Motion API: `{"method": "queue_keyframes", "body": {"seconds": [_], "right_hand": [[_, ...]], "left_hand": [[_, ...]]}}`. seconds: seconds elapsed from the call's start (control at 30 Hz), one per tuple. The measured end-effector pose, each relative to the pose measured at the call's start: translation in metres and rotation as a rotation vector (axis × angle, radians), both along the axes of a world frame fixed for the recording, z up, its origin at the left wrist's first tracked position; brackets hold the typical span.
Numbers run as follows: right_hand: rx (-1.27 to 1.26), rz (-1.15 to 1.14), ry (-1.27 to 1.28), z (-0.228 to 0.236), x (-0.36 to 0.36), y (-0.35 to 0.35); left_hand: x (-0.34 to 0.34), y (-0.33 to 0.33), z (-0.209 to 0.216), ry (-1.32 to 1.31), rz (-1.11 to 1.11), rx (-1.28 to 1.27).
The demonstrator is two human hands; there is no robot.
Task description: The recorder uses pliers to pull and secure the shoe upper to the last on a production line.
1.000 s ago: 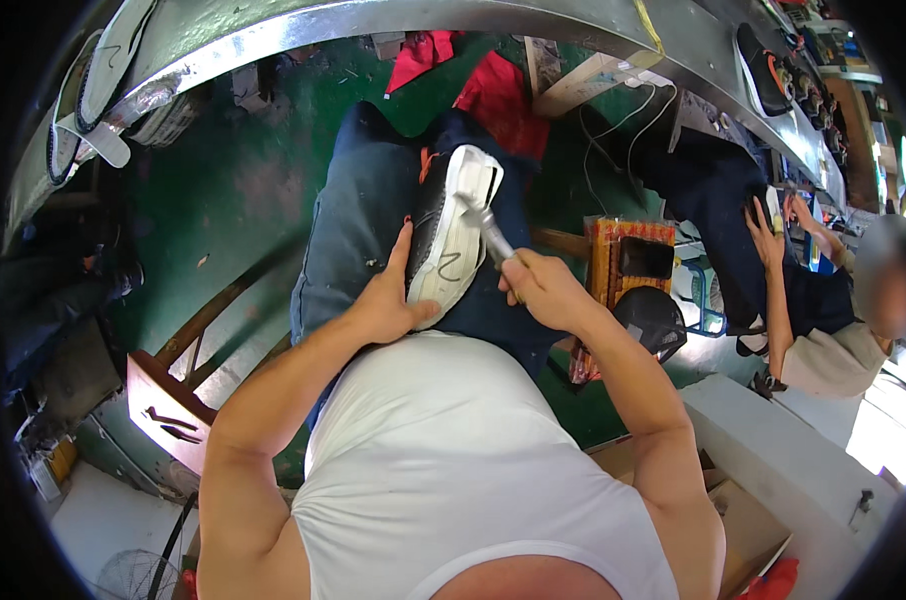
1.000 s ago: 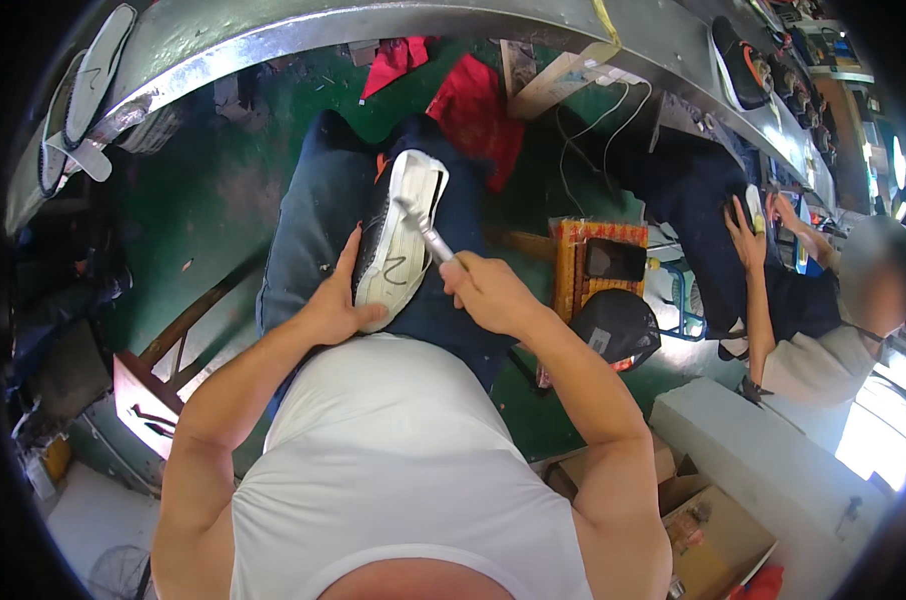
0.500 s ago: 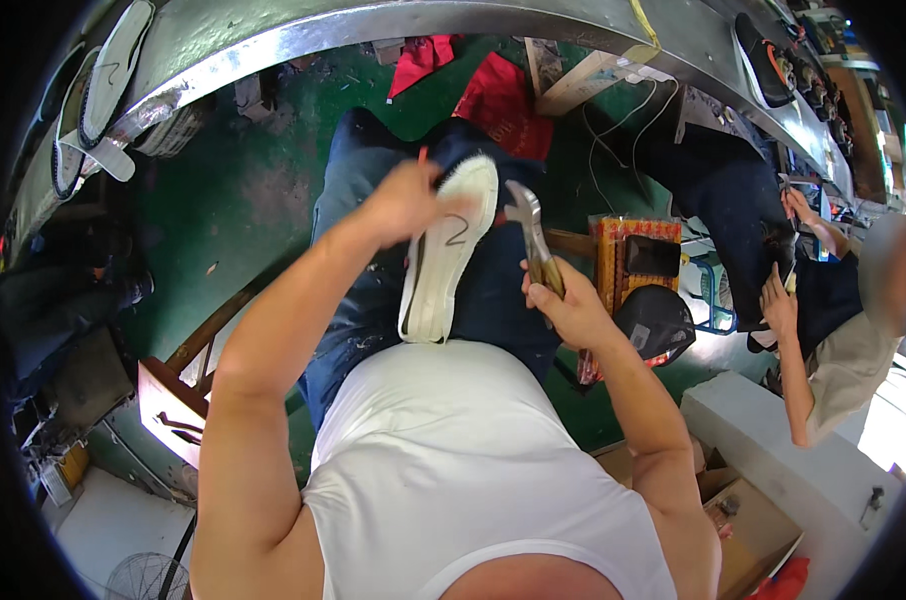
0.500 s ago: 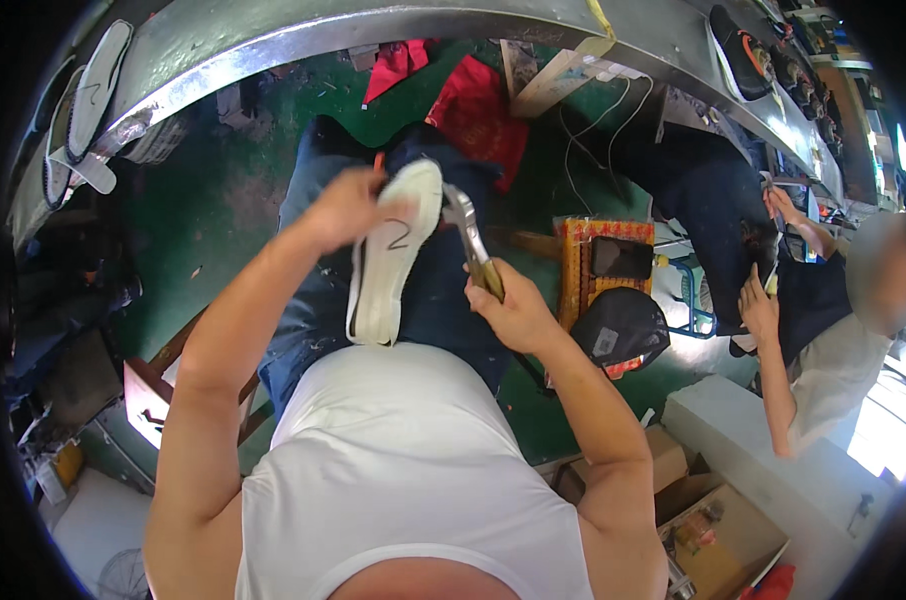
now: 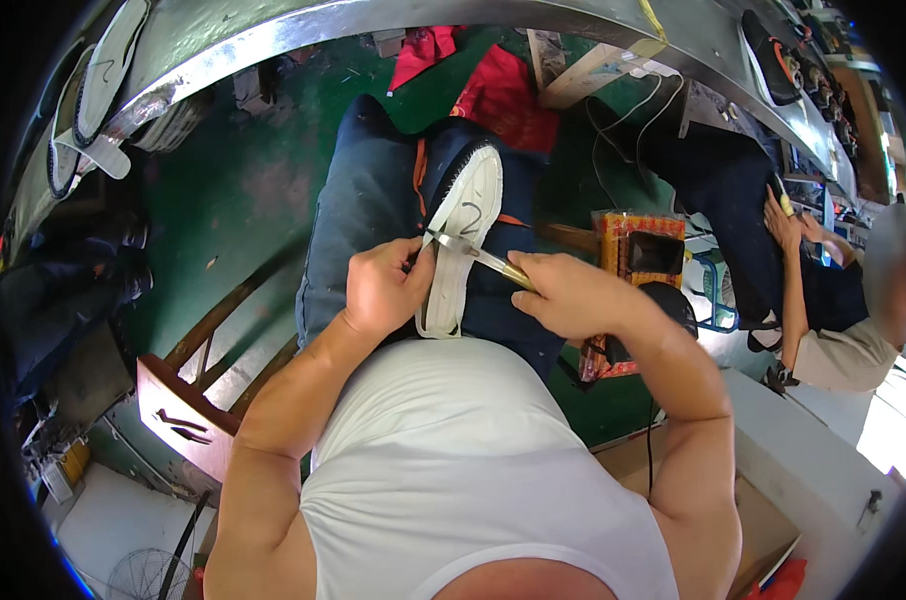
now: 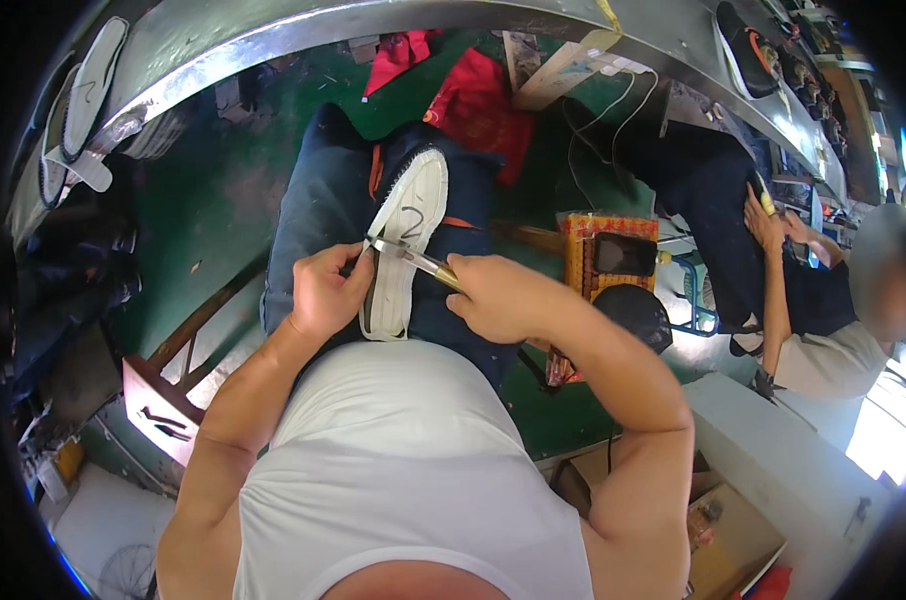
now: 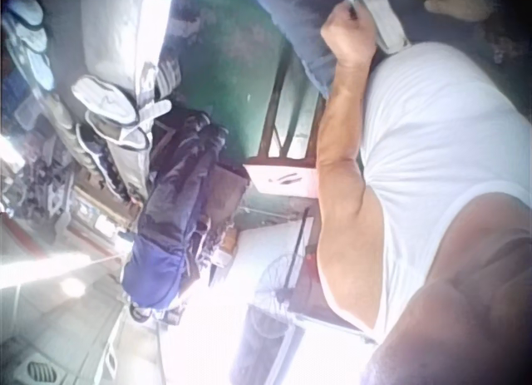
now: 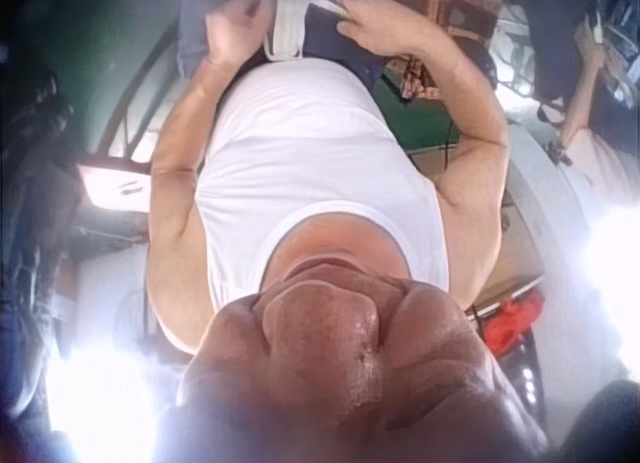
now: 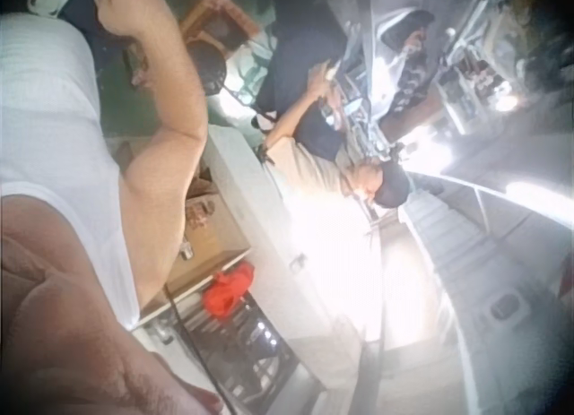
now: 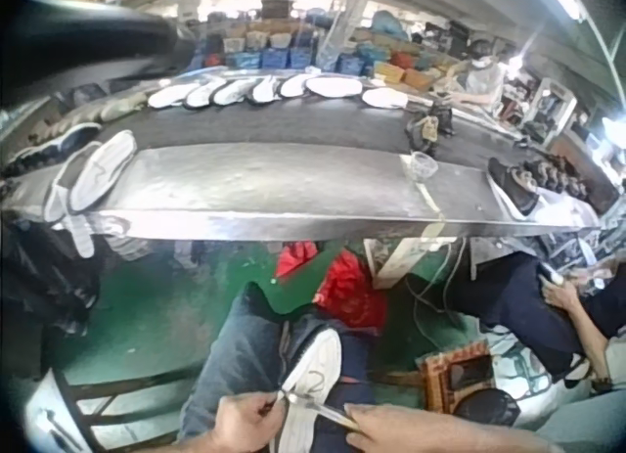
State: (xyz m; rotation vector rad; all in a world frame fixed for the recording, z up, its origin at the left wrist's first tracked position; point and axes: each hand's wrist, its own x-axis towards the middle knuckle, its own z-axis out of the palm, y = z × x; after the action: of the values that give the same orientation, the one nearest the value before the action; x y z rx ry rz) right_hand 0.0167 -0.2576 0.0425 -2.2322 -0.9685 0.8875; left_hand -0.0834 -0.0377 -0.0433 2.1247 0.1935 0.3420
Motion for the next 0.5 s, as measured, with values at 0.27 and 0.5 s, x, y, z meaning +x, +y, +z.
{"method": "queue_keyframes", "body": {"seconds": [0.27, 0.5], "right_hand": [[-0.512, 0.278, 0.11, 0.019, 0.034, 0.042], [-0.089, -0.396, 0.219, -0.057, -0.054, 0.019]], "left_hand": [[-0.008, -0.006, -0.07, 0.325, -0.022, -1.042], [0.014, 0.0, -0.046, 0.394, -0.169, -1.108]]}}
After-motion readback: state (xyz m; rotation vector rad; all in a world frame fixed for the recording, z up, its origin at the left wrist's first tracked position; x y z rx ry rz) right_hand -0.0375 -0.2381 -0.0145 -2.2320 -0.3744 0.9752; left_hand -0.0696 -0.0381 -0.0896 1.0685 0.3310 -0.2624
